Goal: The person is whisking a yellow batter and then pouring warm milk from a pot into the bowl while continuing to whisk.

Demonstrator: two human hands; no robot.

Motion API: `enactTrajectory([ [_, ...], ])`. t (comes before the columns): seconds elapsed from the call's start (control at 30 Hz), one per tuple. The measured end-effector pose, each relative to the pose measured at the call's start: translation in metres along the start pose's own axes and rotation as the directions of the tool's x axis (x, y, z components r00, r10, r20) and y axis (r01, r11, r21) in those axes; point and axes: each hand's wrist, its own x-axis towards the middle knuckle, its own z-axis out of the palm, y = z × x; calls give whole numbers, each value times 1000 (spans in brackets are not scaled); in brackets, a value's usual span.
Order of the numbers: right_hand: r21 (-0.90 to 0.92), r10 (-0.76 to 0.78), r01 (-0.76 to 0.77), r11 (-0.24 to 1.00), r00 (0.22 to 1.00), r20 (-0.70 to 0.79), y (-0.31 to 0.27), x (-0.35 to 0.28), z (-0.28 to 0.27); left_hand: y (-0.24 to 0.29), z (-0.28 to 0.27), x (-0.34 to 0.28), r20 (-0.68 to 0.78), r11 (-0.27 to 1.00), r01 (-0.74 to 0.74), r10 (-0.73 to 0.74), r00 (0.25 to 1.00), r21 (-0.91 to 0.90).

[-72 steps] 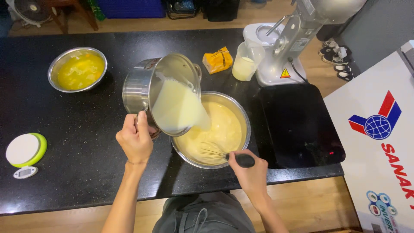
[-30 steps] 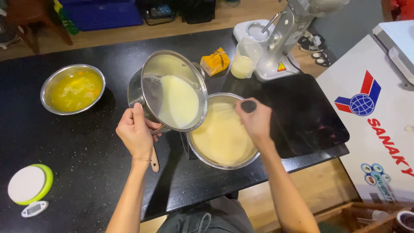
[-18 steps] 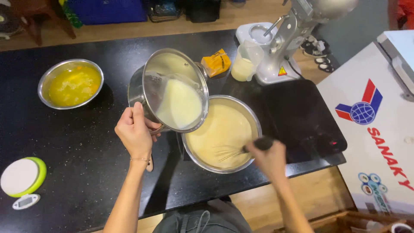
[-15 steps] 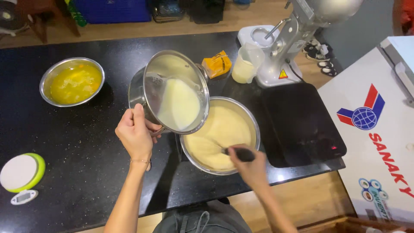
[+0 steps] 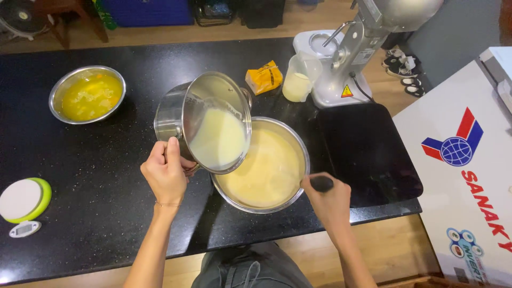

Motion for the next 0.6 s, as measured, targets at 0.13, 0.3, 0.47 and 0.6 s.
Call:
enactTrajectory([
  [0.13,68,449,-473,879,866,219,-9,-17,12,-7,0,-5,-6,997,-52,52,999,56],
  [0.3,343,156,-253,905,945,287,-13,-16,62,-13,2,-9,-10,965,-169,175,985,198],
  [0.47,281,-95,84,956,995,25,0,4,59,-20,4,-10,9,942,-229,234,972,245],
  [0.6,57,20,-16,998,998,-63,-14,-7,20,-20,6,-12,9,938,-252,257,966,239],
])
